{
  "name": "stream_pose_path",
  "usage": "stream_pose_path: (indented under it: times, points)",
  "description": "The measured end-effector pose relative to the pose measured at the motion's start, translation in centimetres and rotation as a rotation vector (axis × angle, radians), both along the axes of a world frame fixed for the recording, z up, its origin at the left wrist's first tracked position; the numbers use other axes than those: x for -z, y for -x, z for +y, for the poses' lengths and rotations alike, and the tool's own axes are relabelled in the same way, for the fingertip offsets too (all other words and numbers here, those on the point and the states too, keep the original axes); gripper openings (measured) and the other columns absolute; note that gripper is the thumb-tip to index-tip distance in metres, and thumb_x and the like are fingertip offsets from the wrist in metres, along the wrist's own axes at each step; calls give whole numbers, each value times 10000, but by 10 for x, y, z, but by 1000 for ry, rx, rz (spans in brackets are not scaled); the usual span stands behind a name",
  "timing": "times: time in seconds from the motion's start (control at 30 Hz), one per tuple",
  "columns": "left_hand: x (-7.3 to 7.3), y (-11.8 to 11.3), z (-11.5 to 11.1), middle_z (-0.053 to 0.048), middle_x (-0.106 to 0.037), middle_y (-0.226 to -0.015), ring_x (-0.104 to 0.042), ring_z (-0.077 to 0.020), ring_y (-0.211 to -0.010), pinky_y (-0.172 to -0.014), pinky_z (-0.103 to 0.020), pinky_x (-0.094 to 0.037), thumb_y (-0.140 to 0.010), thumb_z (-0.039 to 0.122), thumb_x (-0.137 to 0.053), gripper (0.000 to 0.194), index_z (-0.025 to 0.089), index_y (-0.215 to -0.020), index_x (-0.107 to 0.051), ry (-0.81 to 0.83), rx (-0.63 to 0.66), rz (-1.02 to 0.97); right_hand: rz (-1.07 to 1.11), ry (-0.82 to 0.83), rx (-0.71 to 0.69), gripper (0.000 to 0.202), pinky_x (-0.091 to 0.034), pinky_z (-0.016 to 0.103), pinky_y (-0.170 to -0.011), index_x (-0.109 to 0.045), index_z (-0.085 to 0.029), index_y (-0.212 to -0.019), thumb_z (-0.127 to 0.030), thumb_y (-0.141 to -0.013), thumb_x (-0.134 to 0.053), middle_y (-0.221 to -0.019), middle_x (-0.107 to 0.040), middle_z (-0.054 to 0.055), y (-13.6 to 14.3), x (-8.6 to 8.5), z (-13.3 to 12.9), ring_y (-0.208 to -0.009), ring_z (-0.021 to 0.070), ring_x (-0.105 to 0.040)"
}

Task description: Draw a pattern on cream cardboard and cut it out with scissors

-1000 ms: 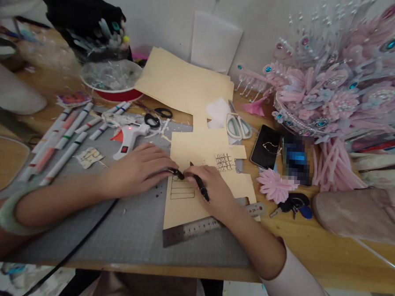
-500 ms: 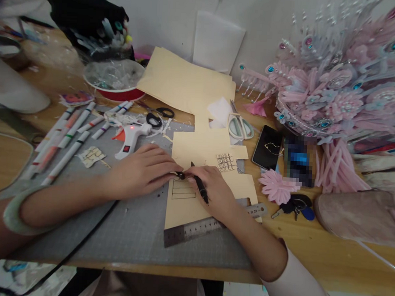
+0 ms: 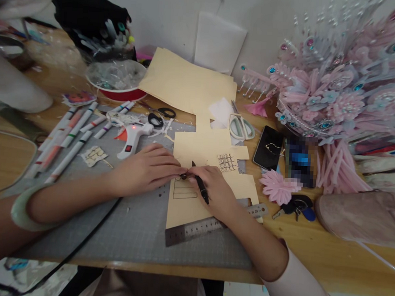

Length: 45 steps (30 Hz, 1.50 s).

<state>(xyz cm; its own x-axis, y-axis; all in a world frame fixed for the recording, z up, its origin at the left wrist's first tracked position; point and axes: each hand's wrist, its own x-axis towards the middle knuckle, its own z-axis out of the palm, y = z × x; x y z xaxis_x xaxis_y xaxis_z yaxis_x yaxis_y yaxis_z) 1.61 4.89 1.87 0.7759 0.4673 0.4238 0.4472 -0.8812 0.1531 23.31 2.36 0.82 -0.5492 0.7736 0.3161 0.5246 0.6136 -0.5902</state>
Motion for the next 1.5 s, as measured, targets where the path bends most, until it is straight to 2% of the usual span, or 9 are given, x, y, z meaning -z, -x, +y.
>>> stream_pose_path:
  times: [0.37, 0.53, 0.63, 0.83, 0.97, 1.13, 1.3, 1.5]
  points:
    - [3, 1, 5, -17, -688, -962, -559, -170, -917, -819, -324, -345, -945, 246, -395, 246, 211, -1039, -620, 89, 52, -59, -2, -4, 18, 159, -462, 337, -780, -530, -238, -1020, -207, -894, -438, -890, -662, 44, 0, -2, -1, -847, 185, -609]
    - [5, 1, 6, -17, -688, -981, -560, -171, -948, -836, -328, -337, -946, 270, -397, 255, 232, -1071, -616, 143, 33, -39, 6, 32, 56, 177, -463, 339, -777, -555, -241, -1027, -227, -894, -438, -920, -662, 51, -4, -2, -2, -861, 192, -611]
    - [5, 0, 6, -18, -691, -978, -567, -171, -947, -833, -323, -341, -943, 278, -409, 253, 230, -1085, -612, 186, 24, -47, 63, 31, 101, 173, -476, 329, -743, -569, -241, -1015, -233, -882, -459, -902, -654, 44, -8, -1, -1, -841, 187, -608]
    - [3, -1, 5, -10, -697, -976, -583, -167, -932, -843, -323, -332, -925, 288, -458, 214, 210, -1038, -623, 200, 25, -77, 242, -96, 203, 150, -496, 340, -657, -595, -228, -872, -170, -852, -457, -767, -649, 40, -16, -6, -10, -726, 187, -609]
    - [3, -2, 4, -18, -697, -964, -586, -168, -922, -830, -322, -337, -915, 281, -480, 208, 190, -1036, -624, 211, 12, -83, 188, -102, 111, 187, -527, 304, -609, -594, -236, -931, -152, -820, -470, -771, -676, 34, -15, -14, -20, -686, 171, -643]
    - [5, -3, 3, -14, -698, -955, -587, -163, -924, -823, -319, -340, -906, 262, -498, 190, 198, -1032, -626, 230, 12, -99, -24, -271, -16, 236, -549, 261, -610, -588, -238, -988, -144, -789, -504, -821, -703, 49, -3, -18, -25, -708, 156, -669]
    - [6, -3, 4, -18, -697, -973, -591, -161, -929, -825, -317, -341, -907, 247, -497, 186, 199, -1028, -630, 232, 8, -113, -130, -337, -79, 210, -551, 291, -608, -596, -186, -984, -136, -798, -514, -834, -712, 86, 3, -15, -22, -698, 184, -673]
    - [7, -3, 5, -10, -701, -958, -592, -160, -919, -817, -312, -339, -910, 261, -494, 189, 200, -1015, -640, 222, 23, -133, -184, -403, -86, 160, -545, 304, -617, -594, -138, -960, -153, -814, -530, -847, -709, 86, 4, -6, -21, -713, 186, -664]
